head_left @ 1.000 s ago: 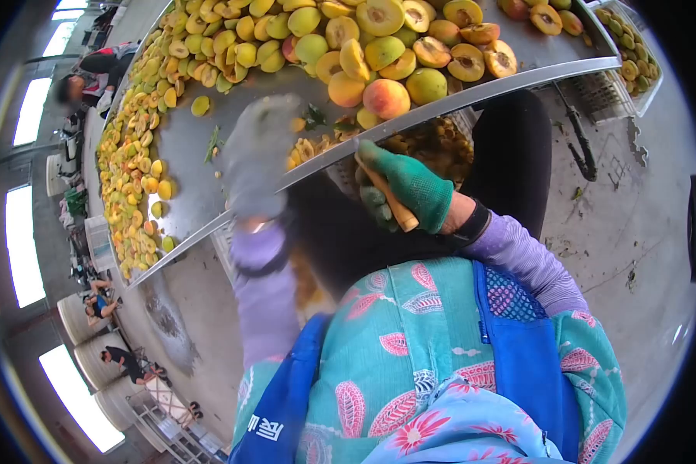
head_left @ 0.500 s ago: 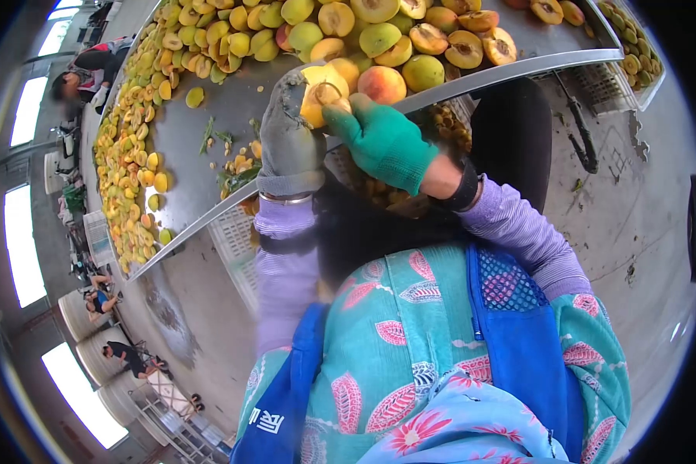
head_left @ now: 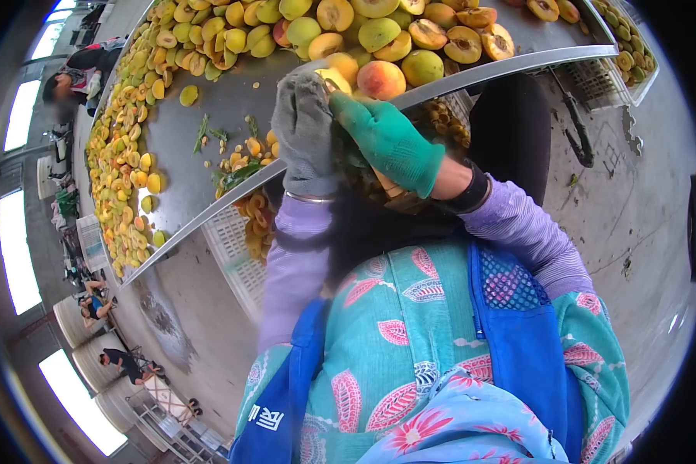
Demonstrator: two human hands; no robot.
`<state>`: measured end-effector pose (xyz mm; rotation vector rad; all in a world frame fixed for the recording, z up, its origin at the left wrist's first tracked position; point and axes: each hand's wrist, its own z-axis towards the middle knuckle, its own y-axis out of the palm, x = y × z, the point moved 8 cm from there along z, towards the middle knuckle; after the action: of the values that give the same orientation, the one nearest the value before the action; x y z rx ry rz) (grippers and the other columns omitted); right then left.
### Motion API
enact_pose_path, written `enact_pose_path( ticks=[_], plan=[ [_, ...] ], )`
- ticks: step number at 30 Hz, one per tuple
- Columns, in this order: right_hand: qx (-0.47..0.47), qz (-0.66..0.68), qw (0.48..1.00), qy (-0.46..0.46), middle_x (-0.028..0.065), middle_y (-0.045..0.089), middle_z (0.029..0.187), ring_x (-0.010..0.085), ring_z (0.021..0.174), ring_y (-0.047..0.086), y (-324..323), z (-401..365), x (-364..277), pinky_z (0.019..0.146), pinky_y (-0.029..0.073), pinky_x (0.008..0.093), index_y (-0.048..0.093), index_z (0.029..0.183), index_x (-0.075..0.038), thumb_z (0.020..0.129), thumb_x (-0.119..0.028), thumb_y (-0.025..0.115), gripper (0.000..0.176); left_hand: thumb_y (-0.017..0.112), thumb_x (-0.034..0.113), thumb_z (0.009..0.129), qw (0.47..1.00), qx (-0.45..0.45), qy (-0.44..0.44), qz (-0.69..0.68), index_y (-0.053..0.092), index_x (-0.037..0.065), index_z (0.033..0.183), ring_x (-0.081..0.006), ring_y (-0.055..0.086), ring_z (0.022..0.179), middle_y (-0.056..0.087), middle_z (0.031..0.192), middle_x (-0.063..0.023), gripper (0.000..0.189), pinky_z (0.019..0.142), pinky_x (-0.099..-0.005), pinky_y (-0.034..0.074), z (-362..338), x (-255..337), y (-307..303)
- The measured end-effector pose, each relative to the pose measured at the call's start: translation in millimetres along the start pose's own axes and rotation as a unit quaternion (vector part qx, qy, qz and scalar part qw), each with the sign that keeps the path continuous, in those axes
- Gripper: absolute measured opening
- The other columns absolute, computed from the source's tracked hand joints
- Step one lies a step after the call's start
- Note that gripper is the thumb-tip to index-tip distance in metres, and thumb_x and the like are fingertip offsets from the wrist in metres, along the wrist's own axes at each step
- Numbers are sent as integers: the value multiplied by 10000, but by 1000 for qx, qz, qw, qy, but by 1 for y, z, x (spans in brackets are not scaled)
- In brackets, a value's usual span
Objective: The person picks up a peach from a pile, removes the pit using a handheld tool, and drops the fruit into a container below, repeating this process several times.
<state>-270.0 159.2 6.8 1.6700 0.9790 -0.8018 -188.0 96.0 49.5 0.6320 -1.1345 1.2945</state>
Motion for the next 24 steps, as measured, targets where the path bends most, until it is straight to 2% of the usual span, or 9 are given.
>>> enact_pose_path(
  ticks=[2,5,9,12,14,16,18,21,24],
  plan=[
    [13,-18,1000,14,39,509,553,138,414,506,-4,-3,-3,367,397,290,561,846,-18,982,-457,484,466,451,218,1019,999,-3,37,-11,620,2,1111,-173,609,939,641,1077,-88,289,850,-318,496,-3,7,9],
    [44,-52,997,-19,51,517,546,155,417,526,-10,-7,-6,369,404,308,562,853,-10,979,-450,495,463,435,237,1029,993,16,-44,-110,616,-4,1108,-172,607,937,641,1058,-90,312,856,-326,494,-8,-10,14],
    [48,-96,994,-2,74,543,551,186,415,545,-15,-9,-4,400,435,328,573,881,3,983,-427,496,449,431,241,1026,998,-10,-12,-66,604,-18,1119,-208,631,925,646,1062,-126,325,820,-335,514,-10,-1,14],
    [25,-166,985,-35,97,573,596,202,470,584,-18,-11,-14,438,455,334,587,919,9,988,-408,491,434,444,257,1021,997,-10,-21,-79,605,-19,1115,-216,640,912,654,1053,-126,333,802,-338,522,-7,1,13],
    [43,-276,940,-197,108,593,640,192,517,591,-18,-11,-20,458,453,333,593,938,14,990,-407,484,437,462,232,1017,998,10,-6,-68,621,-13,1085,-165,616,890,657,1005,-94,300,792,-294,504,-8,10,12],
    [43,-263,944,-193,114,601,670,182,555,590,-18,-11,-19,472,449,331,598,956,17,992,-403,478,438,475,219,1014,998,11,-11,-65,632,-8,1068,-125,594,859,655,968,-67,281,768,-261,488,-6,9,13],
    [18,-127,991,-22,113,597,689,173,584,580,-15,-11,3,483,443,330,601,972,20,994,-398,472,438,485,217,1012,997,-2,-39,-66,640,-3,1064,-96,576,817,649,942,-46,275,729,-239,476,-2,0,12],
    [17,-46,998,-47,86,585,681,157,563,546,-8,-18,1,494,438,309,604,969,21,993,-410,466,453,505,215,1004,993,11,-38,-108,660,11,1047,-47,521,752,625,882,-3,260,666,-196,427,-4,1,12],
    [-41,-102,993,-42,55,562,651,150,533,544,-6,-16,-1,465,431,312,593,965,5,988,-450,448,479,521,197,994,992,-68,-56,-92,669,19,1040,-18,468,699,596,848,31,236,622,-172,380,2,10,14]
  ],
)
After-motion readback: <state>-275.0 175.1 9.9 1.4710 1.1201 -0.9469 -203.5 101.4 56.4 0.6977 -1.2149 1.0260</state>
